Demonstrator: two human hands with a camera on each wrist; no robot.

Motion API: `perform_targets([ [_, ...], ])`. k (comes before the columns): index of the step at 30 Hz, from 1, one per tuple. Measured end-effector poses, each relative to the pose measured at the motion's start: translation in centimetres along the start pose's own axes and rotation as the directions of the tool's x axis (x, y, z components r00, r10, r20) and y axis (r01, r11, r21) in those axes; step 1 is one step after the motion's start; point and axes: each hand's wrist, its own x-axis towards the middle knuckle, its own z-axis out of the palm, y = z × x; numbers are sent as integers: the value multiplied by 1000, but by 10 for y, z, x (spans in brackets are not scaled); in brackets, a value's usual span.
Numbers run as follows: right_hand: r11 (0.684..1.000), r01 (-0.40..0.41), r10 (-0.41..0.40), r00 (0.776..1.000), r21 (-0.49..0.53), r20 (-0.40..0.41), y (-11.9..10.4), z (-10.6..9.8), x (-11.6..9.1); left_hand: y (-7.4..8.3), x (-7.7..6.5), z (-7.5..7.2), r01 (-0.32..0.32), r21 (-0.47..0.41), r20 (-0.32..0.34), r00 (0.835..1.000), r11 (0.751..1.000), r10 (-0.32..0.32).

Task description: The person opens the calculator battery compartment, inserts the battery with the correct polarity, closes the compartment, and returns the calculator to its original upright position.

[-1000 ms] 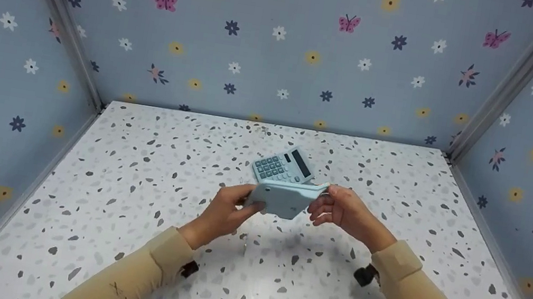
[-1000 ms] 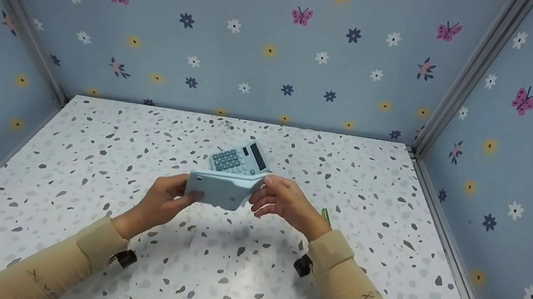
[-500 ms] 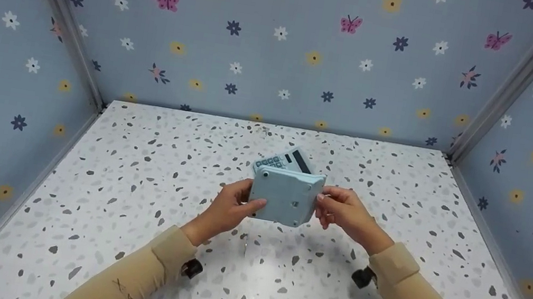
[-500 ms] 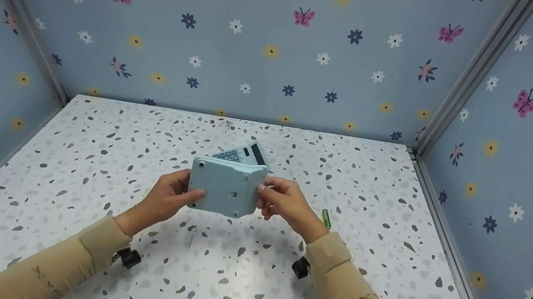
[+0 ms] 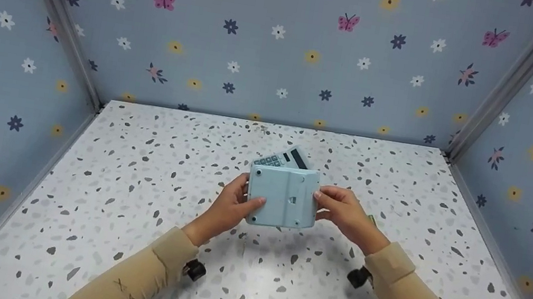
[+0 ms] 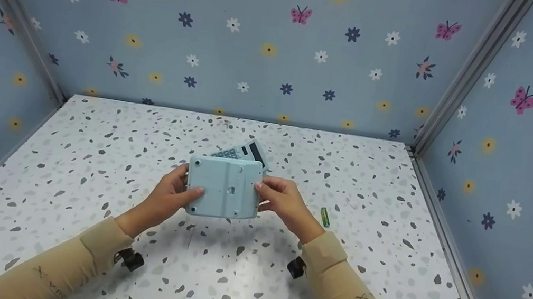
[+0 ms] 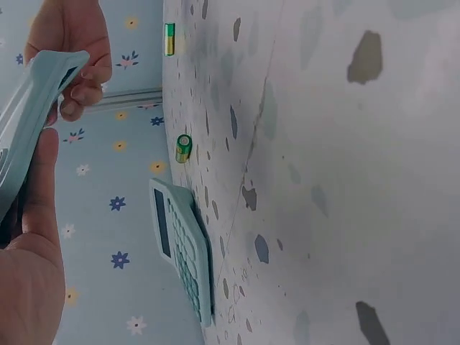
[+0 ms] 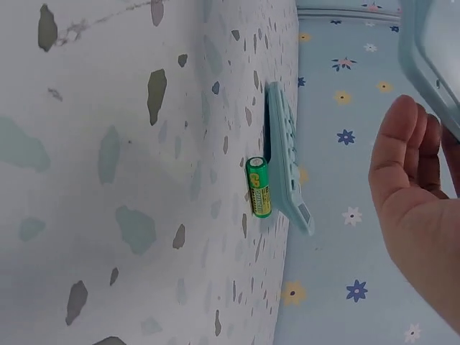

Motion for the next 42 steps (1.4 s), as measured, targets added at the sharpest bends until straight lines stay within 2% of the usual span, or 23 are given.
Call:
perform_targets([
  [9, 1000, -19, 19, 1000, 7, -5, 3, 3, -1, -3, -1, 1, 58, -75, 38, 998, 995, -56],
  [18, 996, -83, 81, 994, -17, -76, 4, 8, 2, -7, -1, 2, 137, -170, 90, 988, 976, -123],
  [23, 994, -95, 87, 987, -56, -136, 3, 12, 4, -8, -2, 4, 164, -211, 94, 985, 964, -147],
  [33, 979, -49, 8, 979, -198, -205, -3, 17, 4, -10, -1, 4, 167, -251, 96, 984, 953, -148],
  [42, 935, 28, -116, 966, -353, -232, -8, 27, -1, -14, -1, 5, 160, -261, 109, 985, 952, -135],
])
